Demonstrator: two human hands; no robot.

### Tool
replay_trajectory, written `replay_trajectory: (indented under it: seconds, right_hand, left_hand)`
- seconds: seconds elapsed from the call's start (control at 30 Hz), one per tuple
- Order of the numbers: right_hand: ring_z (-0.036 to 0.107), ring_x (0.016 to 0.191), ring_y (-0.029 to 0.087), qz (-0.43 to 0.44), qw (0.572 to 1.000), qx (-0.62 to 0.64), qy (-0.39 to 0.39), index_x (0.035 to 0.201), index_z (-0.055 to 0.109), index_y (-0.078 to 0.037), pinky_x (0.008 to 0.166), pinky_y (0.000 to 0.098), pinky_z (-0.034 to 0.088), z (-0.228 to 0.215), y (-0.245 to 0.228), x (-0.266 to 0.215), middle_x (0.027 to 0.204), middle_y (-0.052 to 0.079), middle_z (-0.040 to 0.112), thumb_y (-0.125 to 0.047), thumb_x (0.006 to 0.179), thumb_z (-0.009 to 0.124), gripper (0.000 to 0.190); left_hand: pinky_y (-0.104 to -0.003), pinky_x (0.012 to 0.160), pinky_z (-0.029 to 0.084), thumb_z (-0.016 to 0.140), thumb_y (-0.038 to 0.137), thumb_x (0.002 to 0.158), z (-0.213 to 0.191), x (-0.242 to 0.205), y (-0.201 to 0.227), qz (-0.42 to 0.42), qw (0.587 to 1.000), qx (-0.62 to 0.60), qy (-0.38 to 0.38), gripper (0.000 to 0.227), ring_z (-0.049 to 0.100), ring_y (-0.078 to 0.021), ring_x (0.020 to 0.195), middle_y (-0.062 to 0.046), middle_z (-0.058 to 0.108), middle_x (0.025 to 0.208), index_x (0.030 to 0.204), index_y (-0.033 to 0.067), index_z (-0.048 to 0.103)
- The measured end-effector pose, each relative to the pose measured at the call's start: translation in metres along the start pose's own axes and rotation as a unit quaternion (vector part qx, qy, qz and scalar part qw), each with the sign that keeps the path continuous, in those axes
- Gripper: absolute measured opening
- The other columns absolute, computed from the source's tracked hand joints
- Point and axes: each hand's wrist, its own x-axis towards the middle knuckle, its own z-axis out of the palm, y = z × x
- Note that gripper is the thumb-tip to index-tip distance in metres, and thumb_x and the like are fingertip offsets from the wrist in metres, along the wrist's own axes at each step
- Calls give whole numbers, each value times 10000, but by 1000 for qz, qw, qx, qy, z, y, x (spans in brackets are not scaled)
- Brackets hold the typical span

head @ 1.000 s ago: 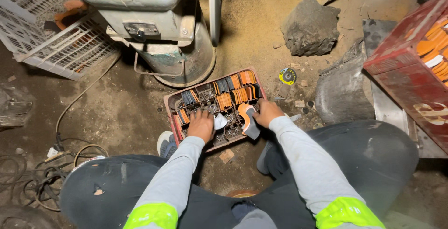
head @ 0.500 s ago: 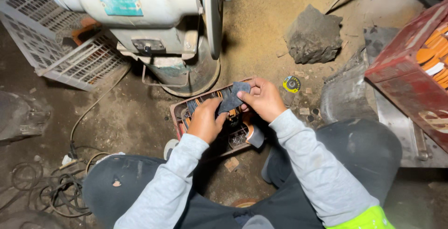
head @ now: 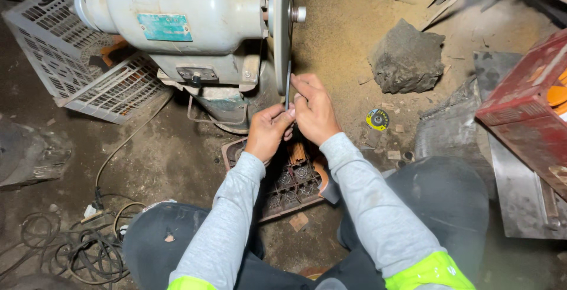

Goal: The person sits on the floor and uses a bench grinder to sharpen several small metal pieces. They pick up each piece from a red crate, hold it against the spinning wheel, and then place it back into the crate.

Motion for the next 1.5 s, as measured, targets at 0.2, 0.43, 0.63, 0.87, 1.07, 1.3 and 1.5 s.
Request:
replay_trajectory:
  seconds: [0.2,0.43,0.63,0.87,1.07,1.3,1.5]
  right_hand:
    - [658,1073,307,28,999,-36,16,1228,668,90,959,347,513,9,1,0,1156,187,642,22,856,478,423]
    - [685,938,302,8,991,-36,-132,1083,721,77,860,353,537,-33,-10,-24,1006,164,690,16,844,520,318]
    - [662,876,265,202,962,157,-99,1175,700,54,798,354,550,-48,-14,-40,990,122,729,-18,932,550,294]
    - [645,1128,367,-46,997,-63,-22,1269,655,86,986,396,508,-13,-16,-19,1201,235,643,32,890,514,408]
    - [641,1076,387,-11,995,-100,15,1236,663,111,969,411,510,4,-5,7,1175,244,630,51,808,485,467]
    - [638,1027,393,-33,993,-116,-10,1189,677,112,925,420,513,3,-20,-17,1087,244,620,52,788,496,444]
    - [689,895,300,96,982,-17,-159,1066,745,53,822,351,536,-46,-24,-37,958,193,698,15,857,516,312]
  left_hand:
    - [-242,566,425,685,152,996,-5,0,-8,-8,999,-31,-16,244,493,-75,640,3,616,791,1132,-50,697]
    - [-246,559,357,818,113,879,9,-56,-9,39,973,216,74,331,413,-72,643,14,532,782,1176,-20,757]
    - [-237,599,465,804,97,841,10,-64,-1,176,897,399,77,387,516,-66,636,36,618,862,1192,-21,693]
    - [-234,571,434,713,106,943,0,-23,-7,10,999,44,-8,304,521,-67,664,11,665,840,1212,-34,682]
    - [-255,600,445,650,105,1024,-10,6,-9,9,996,-64,-62,216,506,-82,671,-3,627,831,1148,-72,654]
    - [-236,593,438,646,97,1003,-5,-28,-9,-1,998,-40,-41,253,512,-78,650,-2,628,816,1206,-52,674]
    - [-205,596,442,803,32,844,3,-68,-15,101,943,307,80,397,484,-61,657,17,635,870,1219,-42,697]
